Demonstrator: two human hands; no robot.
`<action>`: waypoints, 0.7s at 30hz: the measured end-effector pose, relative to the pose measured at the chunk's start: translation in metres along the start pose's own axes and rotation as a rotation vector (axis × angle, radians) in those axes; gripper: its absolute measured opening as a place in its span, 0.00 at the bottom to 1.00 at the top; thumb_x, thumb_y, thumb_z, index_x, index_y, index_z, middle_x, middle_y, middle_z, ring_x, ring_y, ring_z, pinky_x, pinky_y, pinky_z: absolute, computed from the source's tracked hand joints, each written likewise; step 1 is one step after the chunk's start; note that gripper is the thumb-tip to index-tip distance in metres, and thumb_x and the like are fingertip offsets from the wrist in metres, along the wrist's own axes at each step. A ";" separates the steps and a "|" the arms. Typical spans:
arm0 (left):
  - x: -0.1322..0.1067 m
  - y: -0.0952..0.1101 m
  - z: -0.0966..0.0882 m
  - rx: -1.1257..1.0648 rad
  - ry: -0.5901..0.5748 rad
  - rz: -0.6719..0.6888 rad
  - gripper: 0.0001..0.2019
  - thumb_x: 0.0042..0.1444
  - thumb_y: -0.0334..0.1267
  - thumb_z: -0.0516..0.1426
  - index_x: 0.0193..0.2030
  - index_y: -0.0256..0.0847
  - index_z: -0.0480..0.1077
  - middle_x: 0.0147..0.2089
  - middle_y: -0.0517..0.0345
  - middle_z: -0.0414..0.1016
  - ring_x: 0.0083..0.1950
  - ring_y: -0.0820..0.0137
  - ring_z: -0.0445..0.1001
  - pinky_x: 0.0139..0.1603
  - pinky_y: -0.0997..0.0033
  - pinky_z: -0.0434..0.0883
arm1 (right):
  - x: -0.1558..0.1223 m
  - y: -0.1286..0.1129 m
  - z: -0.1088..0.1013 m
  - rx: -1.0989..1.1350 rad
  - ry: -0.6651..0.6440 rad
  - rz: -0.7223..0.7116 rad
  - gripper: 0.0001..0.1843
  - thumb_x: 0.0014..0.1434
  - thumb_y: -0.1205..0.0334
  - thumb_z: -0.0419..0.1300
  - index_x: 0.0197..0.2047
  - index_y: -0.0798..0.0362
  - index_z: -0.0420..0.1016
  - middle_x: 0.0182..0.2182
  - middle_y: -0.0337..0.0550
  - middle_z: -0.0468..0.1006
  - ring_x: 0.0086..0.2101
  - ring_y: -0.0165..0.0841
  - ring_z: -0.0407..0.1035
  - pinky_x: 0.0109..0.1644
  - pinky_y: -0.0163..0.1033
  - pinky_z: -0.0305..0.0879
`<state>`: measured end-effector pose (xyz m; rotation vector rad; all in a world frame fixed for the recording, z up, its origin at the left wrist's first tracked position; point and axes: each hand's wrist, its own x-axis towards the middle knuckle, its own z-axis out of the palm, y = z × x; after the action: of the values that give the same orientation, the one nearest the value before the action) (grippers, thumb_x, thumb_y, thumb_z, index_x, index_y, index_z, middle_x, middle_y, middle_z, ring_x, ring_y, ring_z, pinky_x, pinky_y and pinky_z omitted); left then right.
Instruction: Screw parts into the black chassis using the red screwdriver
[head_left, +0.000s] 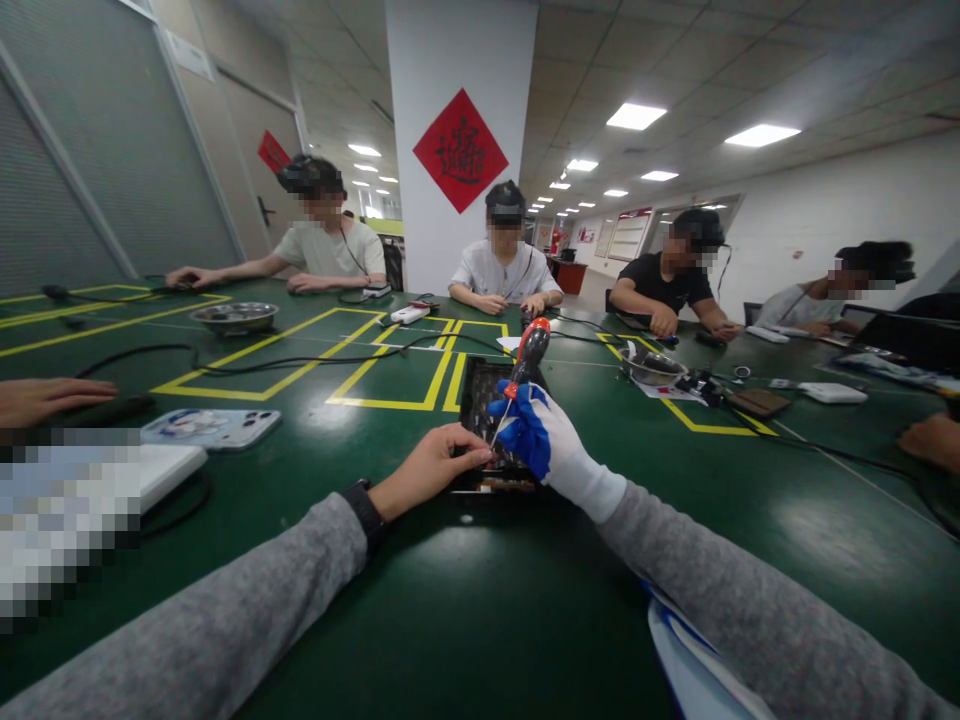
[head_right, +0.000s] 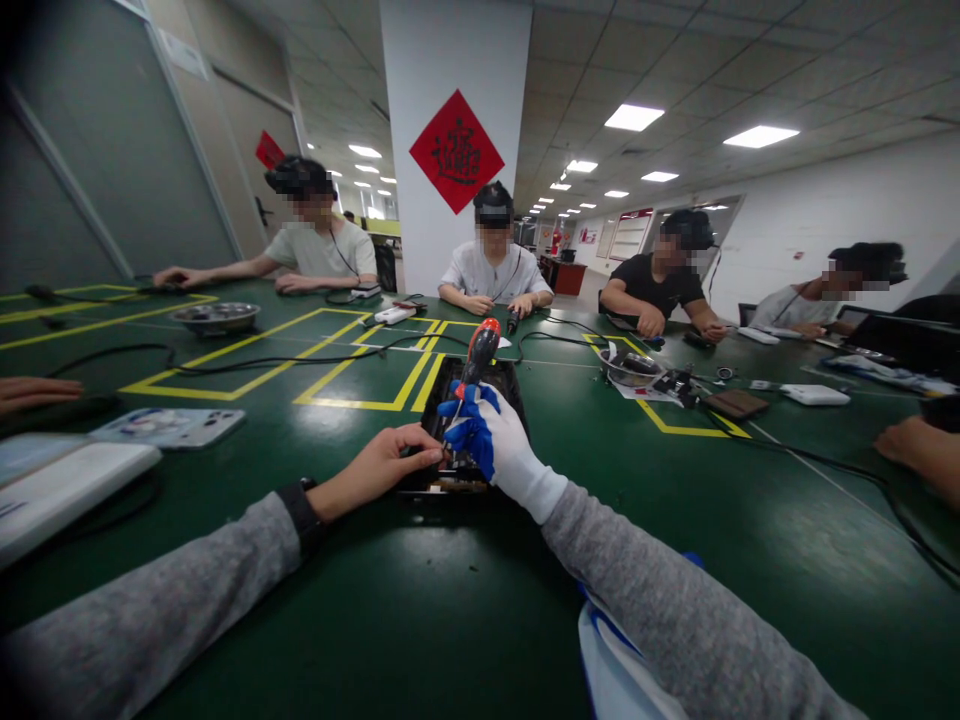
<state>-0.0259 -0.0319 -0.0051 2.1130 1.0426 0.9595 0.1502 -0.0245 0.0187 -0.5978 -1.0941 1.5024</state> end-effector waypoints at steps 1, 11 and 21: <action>0.000 0.000 0.000 -0.003 0.005 -0.010 0.14 0.51 0.47 0.57 0.32 0.38 0.75 0.35 0.55 0.75 0.38 0.68 0.71 0.42 0.70 0.66 | -0.001 -0.001 0.002 -0.009 0.001 -0.010 0.13 0.56 0.55 0.57 0.42 0.52 0.65 0.29 0.40 0.77 0.20 0.25 0.68 0.22 0.31 0.66; 0.000 0.001 -0.002 -0.003 -0.059 0.104 0.14 0.56 0.44 0.53 0.30 0.39 0.76 0.34 0.55 0.77 0.39 0.69 0.71 0.44 0.71 0.65 | 0.005 -0.001 0.000 0.101 -0.014 0.123 0.16 0.57 0.51 0.54 0.43 0.55 0.67 0.26 0.39 0.76 0.19 0.26 0.68 0.22 0.32 0.67; -0.001 0.001 0.000 -0.012 0.012 -0.035 0.13 0.49 0.46 0.59 0.34 0.37 0.74 0.37 0.55 0.75 0.38 0.69 0.71 0.43 0.70 0.66 | -0.001 -0.002 0.003 0.048 -0.022 0.013 0.16 0.57 0.56 0.56 0.46 0.55 0.68 0.27 0.39 0.75 0.20 0.24 0.67 0.22 0.30 0.66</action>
<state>-0.0261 -0.0331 -0.0050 2.0750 1.0730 0.9603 0.1488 -0.0262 0.0216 -0.5566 -1.0697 1.5455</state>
